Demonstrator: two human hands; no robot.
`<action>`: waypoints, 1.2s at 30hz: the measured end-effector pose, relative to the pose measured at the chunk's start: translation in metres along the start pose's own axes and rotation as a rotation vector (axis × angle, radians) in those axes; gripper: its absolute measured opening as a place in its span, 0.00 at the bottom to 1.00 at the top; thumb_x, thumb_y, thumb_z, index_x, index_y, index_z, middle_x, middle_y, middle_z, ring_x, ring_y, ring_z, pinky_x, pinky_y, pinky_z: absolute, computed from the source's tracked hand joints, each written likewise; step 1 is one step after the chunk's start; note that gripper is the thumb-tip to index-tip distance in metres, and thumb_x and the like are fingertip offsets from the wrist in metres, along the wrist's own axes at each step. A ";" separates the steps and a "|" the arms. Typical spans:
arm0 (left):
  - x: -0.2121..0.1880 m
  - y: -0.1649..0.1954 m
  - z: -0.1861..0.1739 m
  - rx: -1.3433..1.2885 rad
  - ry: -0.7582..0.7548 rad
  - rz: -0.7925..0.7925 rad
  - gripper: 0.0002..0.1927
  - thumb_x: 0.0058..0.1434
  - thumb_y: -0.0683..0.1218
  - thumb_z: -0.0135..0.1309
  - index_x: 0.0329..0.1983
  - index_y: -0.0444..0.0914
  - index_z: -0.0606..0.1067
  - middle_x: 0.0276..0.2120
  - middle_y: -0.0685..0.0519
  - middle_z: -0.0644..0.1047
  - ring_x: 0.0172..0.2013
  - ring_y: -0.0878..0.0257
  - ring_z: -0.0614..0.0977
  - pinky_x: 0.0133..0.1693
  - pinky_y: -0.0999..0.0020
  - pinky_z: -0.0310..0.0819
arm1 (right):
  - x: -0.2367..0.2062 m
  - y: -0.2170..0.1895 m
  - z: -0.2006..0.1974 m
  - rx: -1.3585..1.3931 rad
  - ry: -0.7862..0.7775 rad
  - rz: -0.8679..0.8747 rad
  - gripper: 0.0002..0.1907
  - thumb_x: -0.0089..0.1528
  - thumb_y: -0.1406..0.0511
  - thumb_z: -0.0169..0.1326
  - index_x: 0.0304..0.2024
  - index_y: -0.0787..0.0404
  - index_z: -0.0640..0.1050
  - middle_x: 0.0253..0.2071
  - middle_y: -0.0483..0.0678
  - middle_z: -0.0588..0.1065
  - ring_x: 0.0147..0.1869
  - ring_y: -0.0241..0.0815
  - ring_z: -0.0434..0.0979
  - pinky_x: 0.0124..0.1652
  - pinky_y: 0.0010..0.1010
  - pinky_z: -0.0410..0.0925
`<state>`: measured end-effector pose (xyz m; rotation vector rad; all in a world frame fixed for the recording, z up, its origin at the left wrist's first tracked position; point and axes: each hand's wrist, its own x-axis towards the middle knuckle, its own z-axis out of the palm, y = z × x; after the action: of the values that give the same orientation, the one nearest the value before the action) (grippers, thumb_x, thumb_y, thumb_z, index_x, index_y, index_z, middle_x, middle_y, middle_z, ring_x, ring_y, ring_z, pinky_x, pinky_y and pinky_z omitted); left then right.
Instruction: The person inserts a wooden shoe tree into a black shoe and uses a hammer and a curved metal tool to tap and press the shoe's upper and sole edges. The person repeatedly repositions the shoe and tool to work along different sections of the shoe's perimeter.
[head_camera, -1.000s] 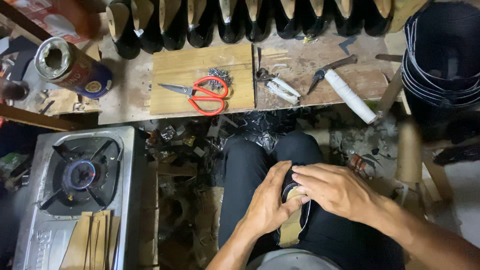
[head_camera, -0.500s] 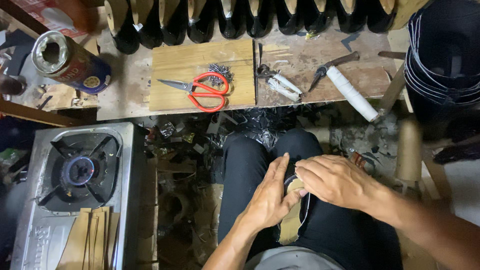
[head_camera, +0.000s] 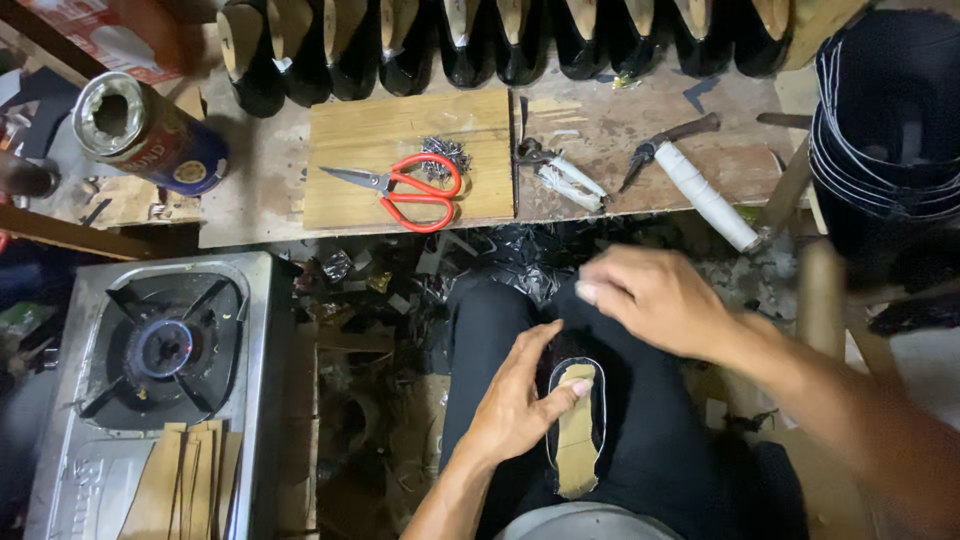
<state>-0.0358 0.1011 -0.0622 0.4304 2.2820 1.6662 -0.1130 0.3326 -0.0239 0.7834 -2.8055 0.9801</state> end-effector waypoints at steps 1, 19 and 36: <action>0.000 0.003 -0.001 -0.015 0.008 -0.037 0.40 0.56 0.52 0.63 0.70 0.34 0.64 0.65 0.40 0.71 0.65 0.46 0.73 0.63 0.60 0.66 | 0.015 0.006 0.002 -0.097 0.042 0.033 0.14 0.62 0.60 0.59 0.43 0.63 0.82 0.42 0.55 0.81 0.44 0.54 0.82 0.44 0.42 0.74; -0.024 0.007 -0.011 -0.032 0.112 -0.039 0.48 0.53 0.49 0.67 0.72 0.27 0.59 0.64 0.39 0.69 0.66 0.47 0.72 0.65 0.60 0.62 | 0.129 0.033 -0.008 -0.520 -0.134 0.151 0.22 0.69 0.70 0.45 0.65 0.70 0.68 0.28 0.54 0.77 0.28 0.51 0.80 0.29 0.43 0.72; -0.019 0.030 0.035 0.194 0.173 0.070 0.47 0.49 0.46 0.69 0.69 0.27 0.61 0.60 0.35 0.69 0.58 0.40 0.73 0.57 0.55 0.68 | -0.135 -0.041 -0.043 0.829 -0.654 0.924 0.23 0.60 0.63 0.55 0.58 0.59 0.79 0.49 0.48 0.70 0.53 0.39 0.80 0.52 0.33 0.78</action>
<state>-0.0027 0.1322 -0.0431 0.4268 2.5971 1.5749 0.0198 0.3909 0.0032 -0.3978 -3.2805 2.5020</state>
